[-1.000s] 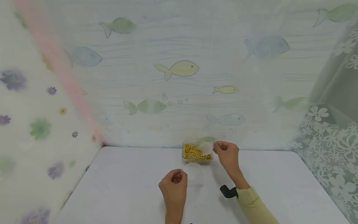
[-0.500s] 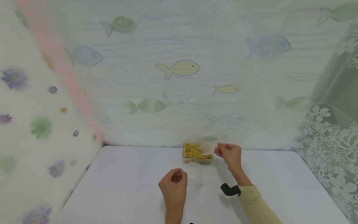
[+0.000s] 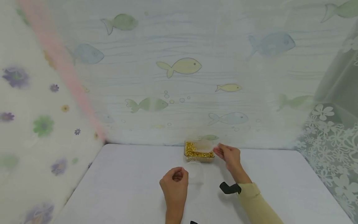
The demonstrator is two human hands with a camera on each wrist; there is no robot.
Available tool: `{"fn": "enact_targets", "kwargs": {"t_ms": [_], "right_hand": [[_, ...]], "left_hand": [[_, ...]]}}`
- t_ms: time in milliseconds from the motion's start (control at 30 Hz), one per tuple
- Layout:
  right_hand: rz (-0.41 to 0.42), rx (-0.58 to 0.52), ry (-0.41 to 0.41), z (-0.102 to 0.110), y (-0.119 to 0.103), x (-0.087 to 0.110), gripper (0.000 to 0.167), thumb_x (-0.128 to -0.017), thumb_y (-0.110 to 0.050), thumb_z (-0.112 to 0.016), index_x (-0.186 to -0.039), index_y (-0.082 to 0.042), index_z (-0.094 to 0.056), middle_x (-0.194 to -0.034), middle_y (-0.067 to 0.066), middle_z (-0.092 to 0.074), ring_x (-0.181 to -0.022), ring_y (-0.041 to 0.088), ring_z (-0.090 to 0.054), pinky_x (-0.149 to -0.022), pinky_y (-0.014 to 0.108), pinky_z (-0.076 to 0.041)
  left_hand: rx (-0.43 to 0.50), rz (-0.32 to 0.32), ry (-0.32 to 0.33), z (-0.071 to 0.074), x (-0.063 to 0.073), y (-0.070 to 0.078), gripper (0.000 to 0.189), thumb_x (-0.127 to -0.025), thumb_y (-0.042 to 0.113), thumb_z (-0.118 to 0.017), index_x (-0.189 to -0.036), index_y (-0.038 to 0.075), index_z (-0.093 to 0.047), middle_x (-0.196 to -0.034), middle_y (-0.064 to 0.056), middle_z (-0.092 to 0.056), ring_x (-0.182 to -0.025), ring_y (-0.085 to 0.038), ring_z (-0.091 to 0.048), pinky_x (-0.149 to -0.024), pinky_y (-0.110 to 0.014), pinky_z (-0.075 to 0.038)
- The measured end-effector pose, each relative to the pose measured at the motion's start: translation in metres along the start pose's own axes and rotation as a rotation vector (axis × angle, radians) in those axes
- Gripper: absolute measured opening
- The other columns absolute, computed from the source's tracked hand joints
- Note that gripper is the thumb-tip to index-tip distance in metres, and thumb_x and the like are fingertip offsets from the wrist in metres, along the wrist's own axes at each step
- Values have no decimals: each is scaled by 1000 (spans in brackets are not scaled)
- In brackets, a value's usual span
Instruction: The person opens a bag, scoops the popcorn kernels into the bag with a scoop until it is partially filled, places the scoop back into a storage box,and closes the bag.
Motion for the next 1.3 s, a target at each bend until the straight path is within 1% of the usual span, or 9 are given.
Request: {"fn": "enact_targets", "kwargs": {"t_ms": [200, 400, 500, 633, 767, 867, 1000, 1200, 1300], "right_hand": [[-58, -81, -7, 0, 5, -1, 51, -102, -8, -58, -142, 18, -41, -75, 0, -74, -73, 8, -74, -78, 20, -59], [-98, -174, 1, 3, 10, -2, 46, -102, -8, -57, -141, 13, -44, -75, 1, -75, -75, 10, -75, -81, 22, -59], [-108, -222, -5, 3, 12, -2, 36, -103, -7, -57, -134, 9, -51, -75, 2, -75, -75, 11, -75, -80, 23, -59], [-130, -305, -11, 4, 14, -1, 18, -102, -6, -57, -118, 3, -61, -75, 4, -75, -76, 13, -76, -81, 24, -60], [-142, -356, -10, 5, 13, 0, 11, -102, -6, -57, -110, 0, -63, -76, 5, -76, -78, 14, -76, -84, 25, -59], [-143, -366, -17, 5, 10, 2, 10, -103, -7, -57, -109, -1, -64, -77, 5, -76, -80, 14, -76, -86, 25, -58], [-153, -402, -25, 5, 7, 5, 10, -102, -6, -58, -100, -3, -67, -78, 6, -76, -80, 15, -76, -86, 25, -59], [-160, -422, -59, 1, 4, 11, 27, -103, -7, -57, -82, -9, -74, -78, 5, -77, -79, 12, -76, -84, 22, -58], [-152, -420, -68, 1, 3, 14, 30, -104, -7, -56, -81, -11, -74, -78, 4, -77, -79, 11, -75, -83, 20, -58]], "left_hand": [[-2, -8, 7, 1, -1, 2, 13, -79, -10, -72, -77, 2, -75, -60, 0, -63, -50, -4, -58, -48, -22, -52], [-8, -28, 5, 1, -1, 5, 13, -80, -10, -72, -78, 3, -75, -61, 0, -63, -51, -4, -58, -48, -22, -53], [-15, -44, 5, 1, -1, 6, 13, -80, -10, -72, -78, 3, -75, -61, 0, -63, -51, -3, -58, -48, -21, -52], [-21, -64, 9, 2, 0, 6, 14, -80, -11, -72, -78, 2, -75, -60, 0, -63, -50, -3, -58, -48, -20, -52], [-18, -74, 9, 2, 0, 7, 13, -80, -11, -72, -78, 2, -75, -60, 0, -63, -51, -3, -58, -48, -20, -52], [-15, -90, 19, 3, 0, 9, 14, -79, -11, -72, -78, 2, -75, -60, 0, -63, -50, -3, -58, -48, -19, -52], [-14, -103, 30, 5, -1, 11, 14, -78, -12, -72, -76, 2, -75, -59, -1, -63, -49, -2, -57, -47, -19, -51], [-16, -104, 30, 6, -2, 13, 13, -78, -12, -72, -76, 1, -75, -59, -1, -63, -49, -3, -58, -47, -19, -51], [-12, -99, 27, 5, -1, 13, 13, -78, -12, -72, -77, 0, -75, -59, -2, -63, -49, -3, -58, -48, -19, -51]]}}
Point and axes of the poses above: each hand's wrist, its own x-axis away from the middle knuckle, its own z-axis out of the back of the hand, y = z × x, the point moved 10 cm from there along -x, towards the middle knuckle
